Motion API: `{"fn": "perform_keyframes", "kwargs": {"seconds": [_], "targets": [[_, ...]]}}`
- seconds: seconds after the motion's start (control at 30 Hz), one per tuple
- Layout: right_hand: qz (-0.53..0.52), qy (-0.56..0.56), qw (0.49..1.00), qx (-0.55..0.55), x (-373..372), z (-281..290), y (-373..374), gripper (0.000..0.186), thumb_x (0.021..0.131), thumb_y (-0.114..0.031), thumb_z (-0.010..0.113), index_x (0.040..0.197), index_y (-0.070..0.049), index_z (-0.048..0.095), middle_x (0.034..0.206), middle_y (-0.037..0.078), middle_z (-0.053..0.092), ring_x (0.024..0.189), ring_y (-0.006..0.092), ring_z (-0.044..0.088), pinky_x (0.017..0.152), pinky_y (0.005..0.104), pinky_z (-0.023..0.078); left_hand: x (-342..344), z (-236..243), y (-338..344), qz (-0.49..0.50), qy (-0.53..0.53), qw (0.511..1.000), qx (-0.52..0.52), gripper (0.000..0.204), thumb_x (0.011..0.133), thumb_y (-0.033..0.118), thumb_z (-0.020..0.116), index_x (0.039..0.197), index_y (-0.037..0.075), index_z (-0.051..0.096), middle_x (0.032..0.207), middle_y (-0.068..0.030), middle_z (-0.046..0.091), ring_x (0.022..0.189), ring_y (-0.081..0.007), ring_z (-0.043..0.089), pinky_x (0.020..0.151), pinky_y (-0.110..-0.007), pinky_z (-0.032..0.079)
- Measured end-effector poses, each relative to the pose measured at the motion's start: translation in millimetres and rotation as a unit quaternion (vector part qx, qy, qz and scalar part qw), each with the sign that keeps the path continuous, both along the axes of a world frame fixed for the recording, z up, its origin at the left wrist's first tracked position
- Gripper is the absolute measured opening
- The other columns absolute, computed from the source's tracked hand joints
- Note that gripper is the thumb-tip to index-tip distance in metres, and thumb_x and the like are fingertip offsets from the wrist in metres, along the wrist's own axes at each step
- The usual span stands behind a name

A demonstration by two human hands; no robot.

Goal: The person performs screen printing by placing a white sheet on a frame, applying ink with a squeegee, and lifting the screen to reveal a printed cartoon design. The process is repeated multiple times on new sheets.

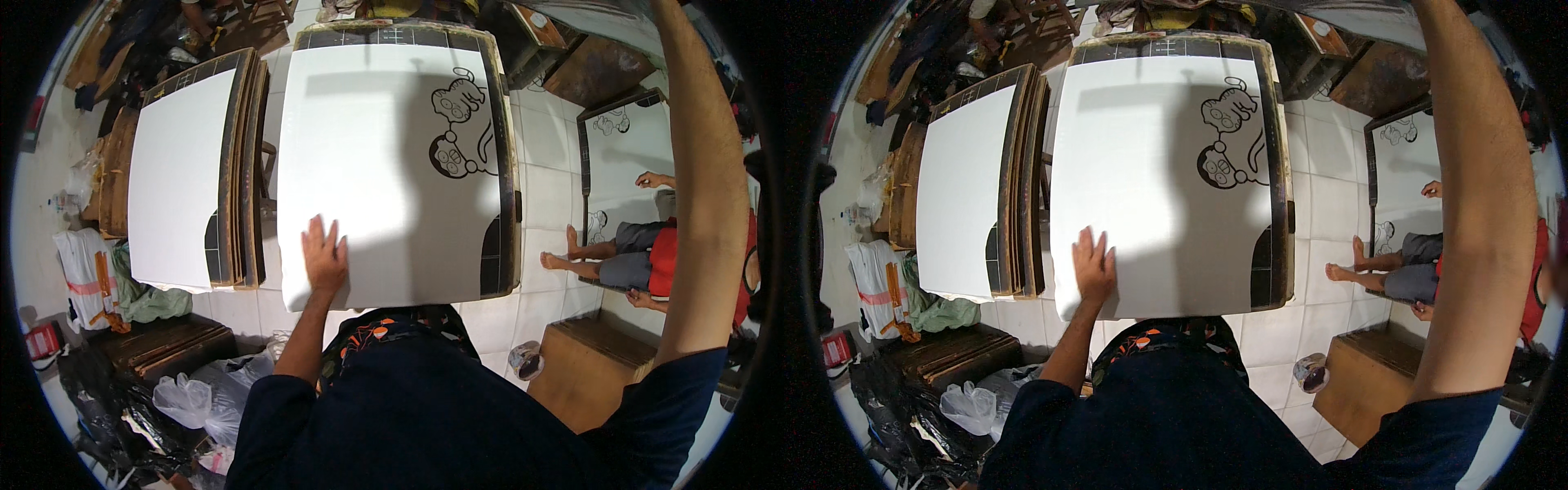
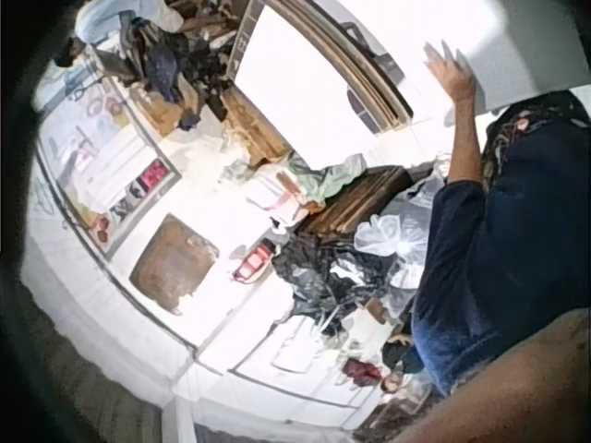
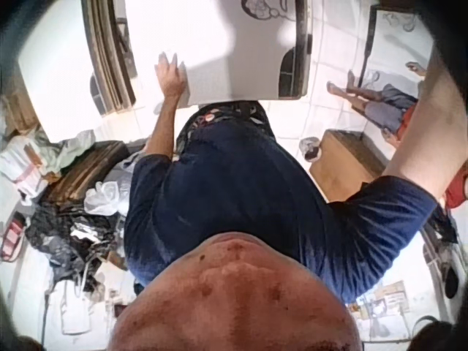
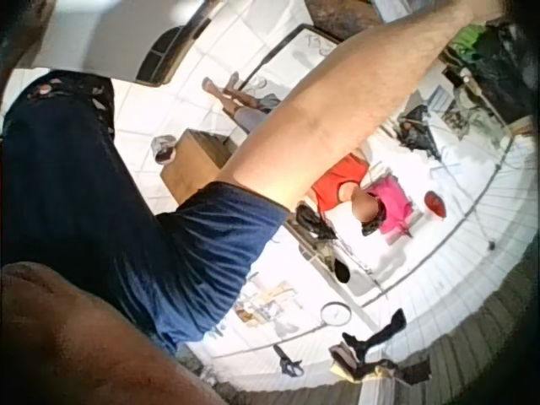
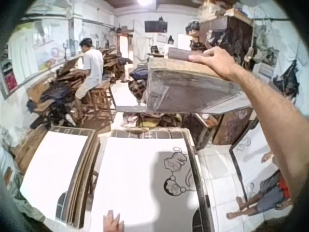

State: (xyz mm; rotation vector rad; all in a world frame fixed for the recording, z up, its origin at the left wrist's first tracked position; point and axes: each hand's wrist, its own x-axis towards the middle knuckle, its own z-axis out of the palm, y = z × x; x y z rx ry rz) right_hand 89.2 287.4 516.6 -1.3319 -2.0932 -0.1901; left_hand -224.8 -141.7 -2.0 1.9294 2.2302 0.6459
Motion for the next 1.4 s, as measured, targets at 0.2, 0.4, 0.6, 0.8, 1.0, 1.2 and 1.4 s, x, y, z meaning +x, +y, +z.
{"fn": "perform_keyframes", "kwargs": {"seconds": [0.2,0.4,0.6,0.8,1.0,1.2,1.4], "targets": [[0.003,0.000,1.000,-0.003,2.5,3.0,-12.0,0.076,0.078,-0.077,0.074,0.097,-0.004,0.082,0.095,0.015,0.078,0.092,0.0278,0.073,0.088,0.0412,0.054,-33.7,5.1,-47.9,0.185,0.023,0.982,-0.027,0.066,0.102,0.039,0.064,0.158,0.009,0.046,0.164,-0.0277,0.036,0.150,-0.0430,0.038,0.121,-0.058,0.030],[-0.013,-0.006,1.000,-0.008,-0.2,5.5,-19.2,0.076,0.078,-0.077,0.074,0.101,-0.005,0.082,0.096,0.016,0.079,0.094,0.0285,0.074,0.089,0.0402,0.054,-60.3,13.0,-26.1,0.361,-0.154,0.914,-0.107,0.086,0.092,0.058,0.072,0.139,-0.012,0.057,0.133,-0.0328,0.064,0.123,-0.0460,0.062,0.105,-0.049,0.049],[-0.060,-0.002,0.998,-0.023,-1.7,7.5,-23.6,0.076,0.078,-0.077,0.074,0.088,-0.002,0.078,0.083,0.013,0.075,0.081,0.0248,0.070,0.077,0.0413,0.051,-87.8,32.9,-14.4,0.353,-0.152,0.917,-0.112,0.075,0.094,0.064,0.066,0.105,-0.010,0.070,0.100,-0.0261,0.073,0.095,-0.0410,0.070,0.089,-0.048,0.054],[-0.025,0.007,0.999,-0.038,-13.4,5.5,-23.7,0.076,0.079,-0.075,0.074,0.092,0.000,0.078,0.087,0.014,0.075,0.084,0.0253,0.070,0.080,0.0409,0.051,-81.8,46.8,-20.0,0.395,-0.216,0.890,-0.075,0.065,0.101,0.057,0.060,0.099,-0.008,0.071,0.085,-0.0211,0.072,0.080,-0.0357,0.068,0.077,-0.047,0.052],[-0.025,0.003,0.999,0.025,-27.4,-9.5,11.2,0.074,0.081,-0.071,0.075,0.107,-0.003,0.080,0.096,0.017,0.078,0.088,0.0271,0.073,0.084,0.0395,0.053,-77.5,32.8,13.5,0.390,-0.190,0.900,-0.042,0.060,0.100,0.056,0.061,0.091,-0.003,0.071,0.086,-0.0223,0.073,0.084,-0.0414,0.071,0.078,-0.049,0.053],[0.026,-0.103,0.991,-0.075,7.2,-4.3,86.5,0.111,0.084,-0.087,0.054,0.148,0.004,0.055,0.148,0.026,0.058,0.139,0.0372,0.055,0.119,0.0482,0.036,-74.8,16.6,-3.8,0.356,-0.248,0.898,-0.068,0.055,0.096,0.047,0.068,0.105,-0.007,0.071,0.097,-0.0280,0.074,0.092,-0.0449,0.072,0.084,-0.049,0.055],[-0.011,-0.101,0.995,0.012,25.6,-15.5,110.6,0.113,0.083,-0.089,0.053,0.152,0.001,0.052,0.149,0.028,0.056,0.139,0.0405,0.054,0.121,0.0531,0.035,-84.3,8.2,-17.7,0.305,-0.240,0.920,-0.048,0.049,0.094,0.040,0.073,0.103,-0.008,0.073,0.091,-0.0258,0.074,0.086,-0.0421,0.071,0.080,-0.049,0.055]]}}
